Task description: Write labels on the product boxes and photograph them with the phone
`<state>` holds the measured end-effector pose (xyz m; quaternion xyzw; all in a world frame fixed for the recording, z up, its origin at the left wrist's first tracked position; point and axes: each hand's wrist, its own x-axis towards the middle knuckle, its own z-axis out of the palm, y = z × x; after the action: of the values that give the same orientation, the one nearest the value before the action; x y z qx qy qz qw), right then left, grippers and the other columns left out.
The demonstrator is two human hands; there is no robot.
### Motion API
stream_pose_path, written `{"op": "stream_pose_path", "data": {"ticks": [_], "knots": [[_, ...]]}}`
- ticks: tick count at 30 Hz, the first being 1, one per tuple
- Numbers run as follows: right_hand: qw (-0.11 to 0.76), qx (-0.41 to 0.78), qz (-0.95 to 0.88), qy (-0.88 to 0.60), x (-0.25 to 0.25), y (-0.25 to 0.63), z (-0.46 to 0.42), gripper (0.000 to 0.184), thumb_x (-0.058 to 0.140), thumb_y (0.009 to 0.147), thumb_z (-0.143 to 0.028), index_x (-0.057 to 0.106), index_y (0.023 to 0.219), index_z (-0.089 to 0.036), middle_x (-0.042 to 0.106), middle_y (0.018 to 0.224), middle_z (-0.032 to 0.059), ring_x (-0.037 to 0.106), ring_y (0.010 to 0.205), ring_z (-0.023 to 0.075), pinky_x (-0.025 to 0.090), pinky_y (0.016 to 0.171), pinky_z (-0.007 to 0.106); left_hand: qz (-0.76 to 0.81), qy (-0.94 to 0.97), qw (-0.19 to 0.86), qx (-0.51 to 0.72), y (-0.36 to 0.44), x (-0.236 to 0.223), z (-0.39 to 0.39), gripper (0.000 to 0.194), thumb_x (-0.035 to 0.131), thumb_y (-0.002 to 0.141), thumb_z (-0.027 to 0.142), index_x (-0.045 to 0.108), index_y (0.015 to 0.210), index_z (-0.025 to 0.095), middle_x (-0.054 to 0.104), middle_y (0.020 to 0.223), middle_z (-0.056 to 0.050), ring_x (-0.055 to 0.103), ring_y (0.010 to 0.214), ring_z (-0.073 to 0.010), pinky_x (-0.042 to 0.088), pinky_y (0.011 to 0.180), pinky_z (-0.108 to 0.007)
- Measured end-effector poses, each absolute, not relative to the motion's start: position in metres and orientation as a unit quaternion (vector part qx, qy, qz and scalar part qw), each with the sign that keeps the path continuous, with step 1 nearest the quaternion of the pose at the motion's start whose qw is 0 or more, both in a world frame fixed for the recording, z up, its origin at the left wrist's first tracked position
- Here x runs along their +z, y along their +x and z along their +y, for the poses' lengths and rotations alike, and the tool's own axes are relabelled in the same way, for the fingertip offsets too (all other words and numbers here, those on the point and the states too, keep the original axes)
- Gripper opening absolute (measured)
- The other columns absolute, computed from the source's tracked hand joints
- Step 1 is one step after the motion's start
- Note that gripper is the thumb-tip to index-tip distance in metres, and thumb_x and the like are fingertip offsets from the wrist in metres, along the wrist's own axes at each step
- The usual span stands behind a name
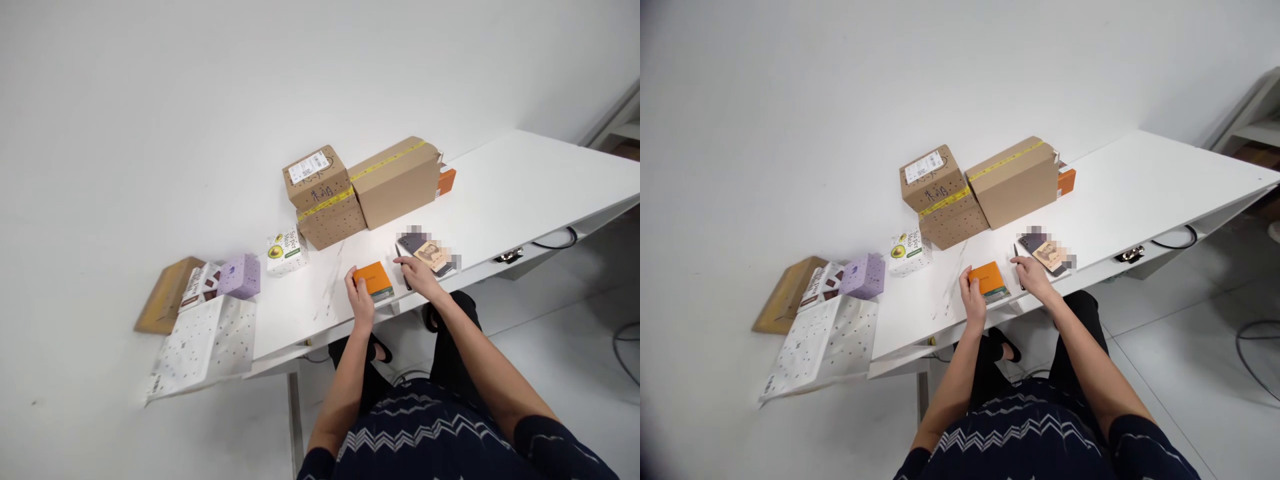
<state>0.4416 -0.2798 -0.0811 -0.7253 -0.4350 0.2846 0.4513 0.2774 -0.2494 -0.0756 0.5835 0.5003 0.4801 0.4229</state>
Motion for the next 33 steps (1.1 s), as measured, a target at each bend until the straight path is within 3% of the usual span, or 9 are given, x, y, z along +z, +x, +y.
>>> {"op": "stream_pose_path", "data": {"ticks": [3, 7, 10, 13, 16, 19, 22, 26, 33], "knots": [[0.646, 0.372, -0.355, -0.564, -0.064, 0.45, -0.292, 0.024, 0.049, 0.079, -0.025, 0.062, 0.097, -0.016, 0.059, 0.067, 0.0001, 0.056, 0.057, 0.0139, 0.046, 0.055, 0.028, 0.506, 0.581, 0.412, 0.486, 0.283, -0.076, -0.247, 0.028, 0.038, 0.09, 0.032, 0.049, 0.113, 0.021, 0.055, 0.12, -0.01, 0.053, 0.112, -0.0205, 0.043, 0.098, -0.036], [0.721, 0.369, -0.372, -0.453, -0.022, 0.439, -0.3, 0.029, 0.068, 0.074, -0.031, 0.055, 0.097, -0.022, 0.061, 0.074, -0.0029, 0.06, 0.067, 0.0126, 0.05, 0.065, 0.029, 0.5, 0.577, 0.415, 0.496, 0.286, -0.076, -0.244, 0.025, 0.043, 0.089, 0.032, 0.049, 0.11, 0.022, 0.055, 0.116, -0.009, 0.053, 0.11, -0.0198, 0.042, 0.096, -0.035], [0.718, 0.324, -0.388, -0.479, 0.003, 0.42, -0.298, 0.018, 0.06, 0.084, -0.037, 0.051, 0.088, -0.022, 0.057, 0.06, -0.0058, 0.055, 0.054, 0.01, 0.046, 0.057, 0.025, 0.481, 0.579, 0.415, 0.512, 0.285, -0.078, -0.244, 0.025, 0.047, 0.087, 0.031, 0.049, 0.109, 0.02, 0.056, 0.114, -0.009, 0.053, 0.109, -0.0203, 0.042, 0.097, -0.036], [0.705, 0.316, -0.394, -0.498, 0.009, 0.401, -0.29, 0.019, 0.048, 0.09, -0.041, 0.05, 0.088, -0.023, 0.051, 0.052, -0.0066, 0.053, 0.047, 0.0113, 0.044, 0.05, 0.025, 0.472, 0.578, 0.403, 0.53, 0.285, -0.08, -0.243, 0.025, 0.048, 0.086, 0.029, 0.05, 0.109, 0.019, 0.056, 0.113, -0.009, 0.053, 0.109, -0.0207, 0.041, 0.098, -0.037], [0.67, 0.339, -0.418, -0.511, 0.0, 0.39, -0.28, 0.027, 0.039, 0.092, -0.043, 0.055, 0.095, -0.021, 0.059, 0.061, -0.0005, 0.062, 0.058, 0.0161, 0.051, 0.058, 0.031, 0.466, 0.573, 0.4, 0.543, 0.287, -0.081, -0.241, 0.026, 0.048, 0.085, 0.028, 0.051, 0.109, 0.018, 0.058, 0.112, -0.009, 0.054, 0.107, -0.0207, 0.042, 0.097, -0.038], [0.629, 0.335, -0.44, -0.547, -0.014, 0.384, -0.269, 0.025, 0.047, 0.087, -0.042, 0.056, 0.094, -0.02, 0.065, 0.077, 0.0041, 0.065, 0.071, 0.0183, 0.054, 0.068, 0.034, 0.464, 0.568, 0.398, 0.551, 0.287, -0.081, -0.239, 0.027, 0.048, 0.083, 0.025, 0.052, 0.109, 0.019, 0.059, 0.113, -0.01, 0.055, 0.107, -0.0214, 0.044, 0.096, -0.039], [0.599, 0.294, -0.452, -0.592, -0.025, 0.381, -0.26, 0.02, 0.056, 0.082, -0.039, 0.054, 0.089, -0.02, 0.061, 0.075, 0.0019, 0.062, 0.067, 0.0165, 0.052, 0.064, 0.031, 0.468, 0.562, 0.382, 0.565, 0.286, -0.081, -0.237, 0.028, 0.048, 0.081, 0.022, 0.053, 0.107, 0.019, 0.059, 0.111, -0.01, 0.056, 0.107, -0.0222, 0.044, 0.096, -0.039], [0.565, 0.21, -0.476, -0.641, -0.038, 0.381, -0.256, 0.02, 0.047, 0.088, -0.041, 0.05, 0.085, -0.022, 0.057, 0.066, -0.0002, 0.055, 0.055, 0.0147, 0.048, 0.058, 0.03, 0.464, 0.566, 0.363, 0.577, 0.288, -0.083, -0.236, 0.027, 0.047, 0.08, 0.022, 0.053, 0.106, 0.019, 0.059, 0.108, -0.01, 0.057, 0.104, -0.0231, 0.045, 0.095, -0.04], [0.534, 0.107, -0.533, -0.648, -0.047, 0.385, -0.263, 0.025, 0.039, 0.093, -0.04, 0.054, 0.084, -0.021, 0.061, 0.074, 0.0036, 0.059, 0.066, 0.0175, 0.047, 0.064, 0.031, 0.455, 0.574, 0.351, 0.584, 0.292, -0.09, -0.234, 0.027, 0.048, 0.081, 0.024, 0.052, 0.108, 0.02, 0.059, 0.109, -0.01, 0.056, 0.105, -0.0233, 0.046, 0.095, -0.042]]}}
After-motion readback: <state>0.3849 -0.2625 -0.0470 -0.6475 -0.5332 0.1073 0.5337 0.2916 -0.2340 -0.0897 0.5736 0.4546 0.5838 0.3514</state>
